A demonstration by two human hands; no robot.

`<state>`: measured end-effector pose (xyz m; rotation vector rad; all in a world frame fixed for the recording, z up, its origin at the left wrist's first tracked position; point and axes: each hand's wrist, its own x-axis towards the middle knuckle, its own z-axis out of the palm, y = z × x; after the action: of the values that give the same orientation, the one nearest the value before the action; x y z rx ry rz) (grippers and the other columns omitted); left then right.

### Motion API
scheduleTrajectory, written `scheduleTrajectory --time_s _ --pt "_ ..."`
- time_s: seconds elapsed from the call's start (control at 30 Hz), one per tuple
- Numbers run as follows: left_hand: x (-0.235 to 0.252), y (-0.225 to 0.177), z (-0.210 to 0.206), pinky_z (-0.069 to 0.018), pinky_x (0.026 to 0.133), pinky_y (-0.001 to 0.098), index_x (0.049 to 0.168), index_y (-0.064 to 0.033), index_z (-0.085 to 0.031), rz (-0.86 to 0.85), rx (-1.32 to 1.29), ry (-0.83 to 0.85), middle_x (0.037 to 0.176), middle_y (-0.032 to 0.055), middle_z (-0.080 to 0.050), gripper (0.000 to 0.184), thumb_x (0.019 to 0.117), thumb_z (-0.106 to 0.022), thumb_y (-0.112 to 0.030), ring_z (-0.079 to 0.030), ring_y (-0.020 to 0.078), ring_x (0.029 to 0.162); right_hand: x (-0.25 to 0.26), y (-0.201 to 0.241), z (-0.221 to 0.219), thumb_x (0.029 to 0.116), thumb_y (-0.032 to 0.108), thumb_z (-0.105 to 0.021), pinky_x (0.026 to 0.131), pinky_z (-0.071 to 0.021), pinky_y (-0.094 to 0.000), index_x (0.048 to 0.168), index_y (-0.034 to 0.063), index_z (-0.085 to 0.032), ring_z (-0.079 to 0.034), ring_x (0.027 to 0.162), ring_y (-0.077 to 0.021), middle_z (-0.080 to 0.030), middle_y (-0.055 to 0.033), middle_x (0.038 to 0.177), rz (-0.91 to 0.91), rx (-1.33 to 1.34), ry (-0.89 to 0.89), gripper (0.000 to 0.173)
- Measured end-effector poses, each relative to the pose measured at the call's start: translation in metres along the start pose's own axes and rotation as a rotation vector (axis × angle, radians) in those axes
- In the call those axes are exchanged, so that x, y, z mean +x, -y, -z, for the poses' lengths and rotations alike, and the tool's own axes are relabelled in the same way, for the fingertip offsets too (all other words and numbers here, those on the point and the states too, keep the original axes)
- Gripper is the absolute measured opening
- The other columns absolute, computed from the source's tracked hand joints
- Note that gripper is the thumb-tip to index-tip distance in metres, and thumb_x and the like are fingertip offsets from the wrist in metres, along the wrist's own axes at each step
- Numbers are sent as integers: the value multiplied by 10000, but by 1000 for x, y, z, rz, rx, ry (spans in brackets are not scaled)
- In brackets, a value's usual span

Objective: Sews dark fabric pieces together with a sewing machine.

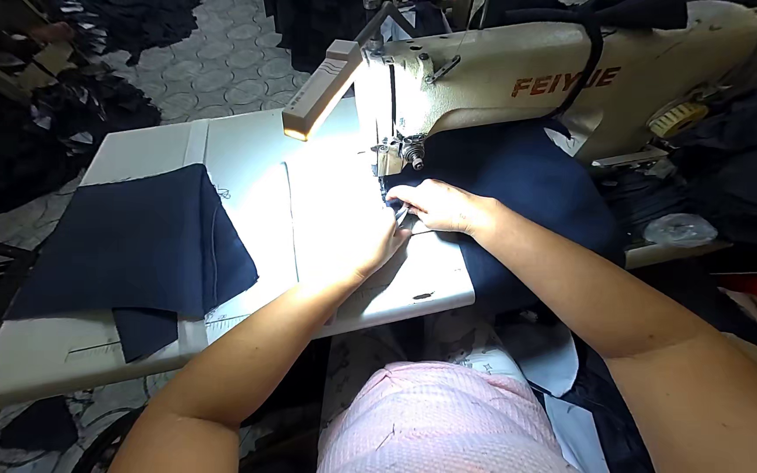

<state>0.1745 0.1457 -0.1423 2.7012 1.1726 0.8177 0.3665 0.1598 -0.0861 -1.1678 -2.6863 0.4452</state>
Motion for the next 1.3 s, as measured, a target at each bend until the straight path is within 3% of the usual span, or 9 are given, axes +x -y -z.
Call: scheduleTrajectory --time_s 0.17,0.3,0.37,0.43,0.5,0.57,0.63,0.9,1.3 --pt "1 12 -9 -531 820 501 957 38 -707 31 14 35 951 209 -699 197 994 -545 -67 -696 348 956 1 -5 8 1013 -27 -510 892 -541 -511 1425 -12 -527 -706 925 -367 -712 -219 1030 7 28 45 412" --pt "2 12 -2 -535 815 521 964 50 -711 25 -2 89 943 222 -704 180 983 -558 -43 -703 368 934 3 -2 11 1012 -37 -515 914 -532 -511 1437 -5 -527 -700 945 -367 -710 -218 1042 -14 6 88 426" --pt "-1 10 7 -528 785 520 933 74 -691 -19 -35 123 917 225 -684 187 987 -536 -15 -694 370 891 -1 2 6 967 -83 -524 877 -533 -543 1349 0 -620 -700 927 -388 -715 -222 991 20 -55 76 402" --pt "-9 11 17 -553 807 482 1048 30 -718 -84 -21 177 1020 172 -709 219 994 -508 -1 -704 320 930 -13 3 -11 944 -86 -536 959 -532 -552 1223 10 -717 -702 1068 -385 -735 -208 1093 95 -155 0 346" --pt "-22 9 26 -553 914 453 1224 -25 -713 -136 18 227 1233 124 -708 330 948 -537 16 -697 279 1086 -26 1 -35 953 -62 -542 1013 -531 -539 1167 -14 -744 -683 1171 -390 -724 -211 1205 194 -203 -153 298" --pt "-35 12 23 -476 1069 466 1308 -33 -679 -172 -3 222 1341 130 -665 432 897 -557 22 -618 298 1266 -33 -2 -53 940 -51 -534 1029 -538 -493 1152 -7 -755 -692 1182 -361 -731 -187 1226 233 -220 -301 310" --pt "-42 18 21 -425 1103 525 1346 -45 -663 -176 -46 209 1402 140 -634 458 910 -524 -29 -564 332 1342 -35 -4 -61 930 -57 -535 1033 -538 -470 1154 6 -761 -697 1181 -339 -737 -168 1225 215 -211 -361 325" --pt "-17 43 22 -345 1160 562 1415 -44 -609 -104 -130 299 1508 176 -539 479 968 -437 -43 -457 379 1437 -12 -21 -55 946 -90 -498 1064 -511 -496 1182 -27 -750 -664 1232 -376 -717 -187 1263 116 -108 -363 350" --pt "13 80 14 -377 1159 514 1332 -5 -656 -128 -177 225 1464 181 -579 442 973 -420 -108 -501 346 1409 18 -32 -42 973 -92 -474 1142 -445 -462 1230 -22 -731 -613 1310 -360 -677 -192 1336 -65 -33 -310 370"
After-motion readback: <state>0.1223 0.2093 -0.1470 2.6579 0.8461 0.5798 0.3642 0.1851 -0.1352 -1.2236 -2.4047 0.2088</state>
